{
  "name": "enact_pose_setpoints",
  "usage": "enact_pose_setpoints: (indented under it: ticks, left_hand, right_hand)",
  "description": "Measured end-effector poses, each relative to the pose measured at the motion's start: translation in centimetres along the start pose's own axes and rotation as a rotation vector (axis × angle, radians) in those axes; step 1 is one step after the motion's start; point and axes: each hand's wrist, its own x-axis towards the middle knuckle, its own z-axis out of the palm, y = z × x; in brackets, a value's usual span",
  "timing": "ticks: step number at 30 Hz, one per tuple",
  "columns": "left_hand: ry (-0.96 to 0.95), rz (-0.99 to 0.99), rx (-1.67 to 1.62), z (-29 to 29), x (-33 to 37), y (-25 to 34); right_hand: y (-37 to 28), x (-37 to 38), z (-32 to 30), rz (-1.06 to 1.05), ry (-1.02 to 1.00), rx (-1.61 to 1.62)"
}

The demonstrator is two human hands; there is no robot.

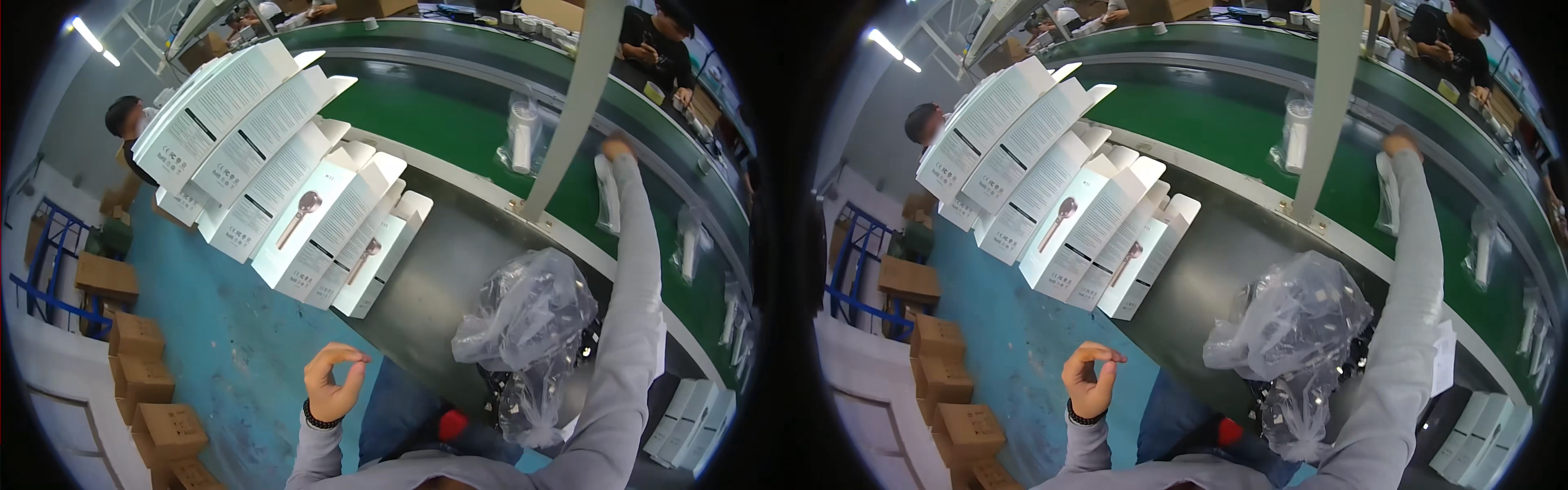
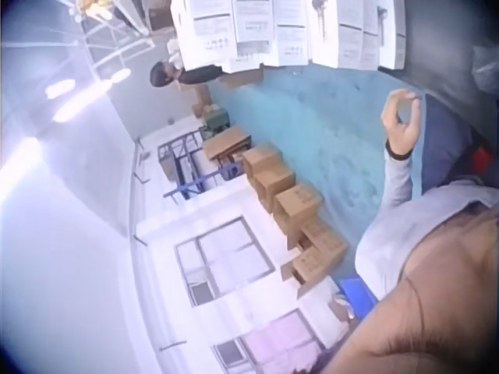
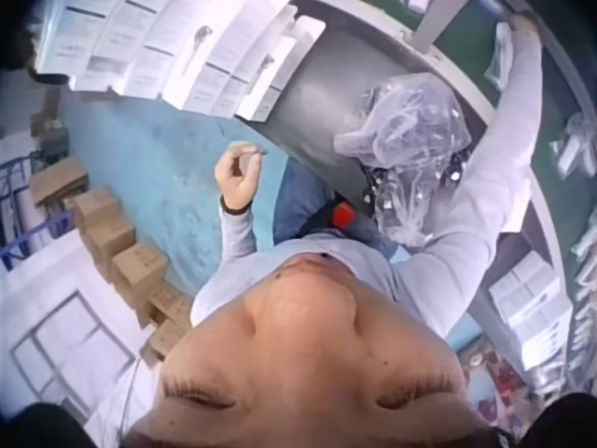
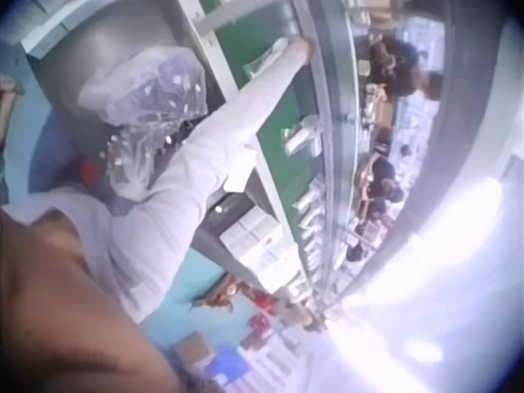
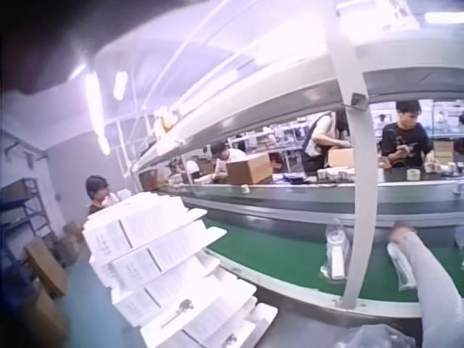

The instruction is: Packaging hair dryers into individual boxes on an assembly line.

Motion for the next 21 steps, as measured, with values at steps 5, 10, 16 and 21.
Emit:
enact_pose_setpoints:
  ticks: [5, 10, 16, 21]
  left_hand:
    - [0.016, 0.291, 0.179, -1.4, 1.3, 2.0]
    - [0.225, 0.441, 0.933, -2.2, 9.1, 5.4]
    - [0.066, 0.368, 1.185, -3.1, 11.9, 2.1]
    - [-0.091, 0.377, 0.844, -5.0, 10.5, 4.4]
  right_hand:
    - [6.9, -6.4, -4.9, -0.229, 0.253, 0.727]
    - [10.0, -18.4, -14.0, -0.274, 0.242, 0.61]
    - [11.2, -29.8, -18.8, -0.299, 0.256, 0.528]
    - [12.2, -36.3, -20.5, -0.392, 0.185, 1.495]
